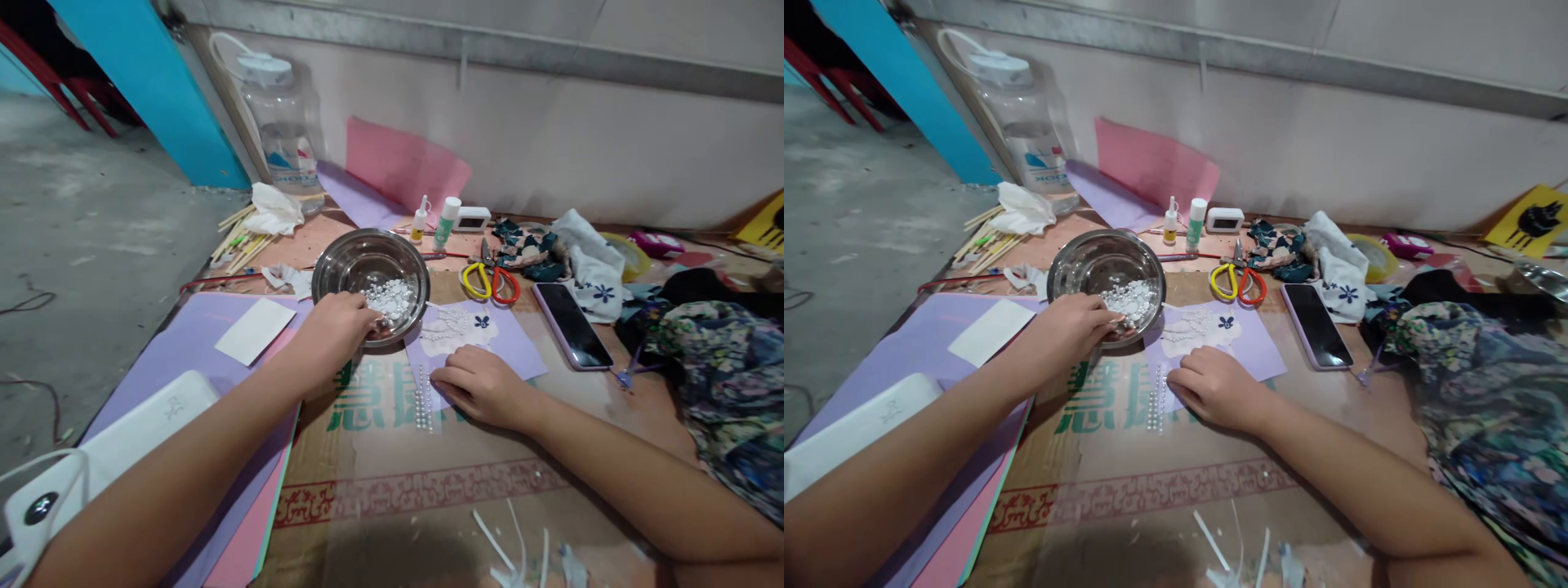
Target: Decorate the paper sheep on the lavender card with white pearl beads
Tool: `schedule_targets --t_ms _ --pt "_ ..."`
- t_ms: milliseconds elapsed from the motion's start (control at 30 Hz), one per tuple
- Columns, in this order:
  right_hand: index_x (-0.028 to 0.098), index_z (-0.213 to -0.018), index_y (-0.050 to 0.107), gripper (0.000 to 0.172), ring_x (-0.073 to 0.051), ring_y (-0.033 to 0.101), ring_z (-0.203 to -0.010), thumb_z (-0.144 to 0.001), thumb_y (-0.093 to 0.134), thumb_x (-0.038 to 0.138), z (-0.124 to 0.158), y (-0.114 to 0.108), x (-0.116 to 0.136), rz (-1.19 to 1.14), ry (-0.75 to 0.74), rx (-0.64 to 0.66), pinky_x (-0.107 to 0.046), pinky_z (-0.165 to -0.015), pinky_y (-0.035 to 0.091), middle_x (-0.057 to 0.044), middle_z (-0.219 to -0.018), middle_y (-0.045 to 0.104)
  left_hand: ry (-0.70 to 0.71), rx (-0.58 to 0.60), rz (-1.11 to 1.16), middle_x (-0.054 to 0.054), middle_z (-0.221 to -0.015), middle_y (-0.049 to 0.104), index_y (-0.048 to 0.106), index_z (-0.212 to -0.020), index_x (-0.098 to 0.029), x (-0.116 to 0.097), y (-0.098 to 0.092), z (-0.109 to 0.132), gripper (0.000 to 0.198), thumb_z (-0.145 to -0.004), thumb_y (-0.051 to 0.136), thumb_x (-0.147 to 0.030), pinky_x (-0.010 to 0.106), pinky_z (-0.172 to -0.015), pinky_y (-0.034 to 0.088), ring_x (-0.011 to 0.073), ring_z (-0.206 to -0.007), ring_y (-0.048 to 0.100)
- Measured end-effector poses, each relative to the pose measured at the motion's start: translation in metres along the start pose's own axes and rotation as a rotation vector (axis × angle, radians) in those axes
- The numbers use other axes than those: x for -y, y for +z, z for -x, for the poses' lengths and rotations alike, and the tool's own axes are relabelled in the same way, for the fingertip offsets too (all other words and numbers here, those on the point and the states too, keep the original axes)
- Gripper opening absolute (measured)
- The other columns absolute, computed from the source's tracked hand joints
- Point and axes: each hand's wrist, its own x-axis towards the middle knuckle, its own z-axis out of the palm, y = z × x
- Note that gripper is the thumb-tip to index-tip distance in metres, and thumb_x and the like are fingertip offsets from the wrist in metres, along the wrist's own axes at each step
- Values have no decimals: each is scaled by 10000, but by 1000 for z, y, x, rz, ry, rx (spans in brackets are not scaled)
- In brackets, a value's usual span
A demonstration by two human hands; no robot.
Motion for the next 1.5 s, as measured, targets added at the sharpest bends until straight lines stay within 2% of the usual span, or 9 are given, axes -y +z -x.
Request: schedule_targets --t_ms 333,467,633,833,1033,1233,1500 --pt "146 -911 666 223 -169 484 -666 -1006 465 170 0 0 0 -12 1 3 -295 -640 339 -45 -697 596 -54 50 119 86 -815 690 757 -849 -166 3 2 -4 297 -979 504 -247 327 -690 405 211 -765 618" --pt "148 -916 670 234 -172 481 -672 -1010 458 180 -1 1 -1 -14 3 -10 -298 -639 349 -45 -697 596 -48 73 252 75 -848 717 777 -889 -191 6 -1 -5 358 -1007 476 -345 332 -712 400 212 -799 627" --pt "144 -917 671 232 -176 481 -674 -1009 461 182 0 1 -1 -26 1 -16 -303 -632 356 -48 -704 602 39 57 245 86 -907 720 789 -980 -228 9 -6 -2 411 -973 503 -523 351 -694 372 237 -811 618" --pt "161 -922 658 246 -173 499 -682 -1020 436 196 0 1 -3 -25 1 -11 -303 -639 357 -50 -717 618 -12 29 311 88 -948 732 774 -997 -213 2 -9 -3 336 -965 532 -444 357 -747 410 243 -879 637" --pt "158 -939 647 223 -178 506 -689 -1020 444 201 1 2 -4 -48 -1 -2 -308 -645 360 -54 -728 619 -90 31 411 89 -963 762 772 -966 -194 0 -9 -7 393 -992 428 -382 359 -769 446 234 -884 667" --pt "141 -934 654 224 -173 491 -674 -1015 451 189 0 3 -4 -39 -13 -14 -302 -635 348 -53 -718 615 -182 41 463 64 -930 767 763 -932 -182 -6 -13 -7 314 -938 511 -368 323 -747 451 217 -859 674" --pt "147 -938 657 238 -172 489 -668 -1023 442 205 1 2 -5 -18 -13 -10 -302 -630 349 -48 -706 610 -174 -1 408 40 -856 741 725 -849 -186 -12 -18 -7 238 -929 533 -300 319 -730 446 197 -777 647"
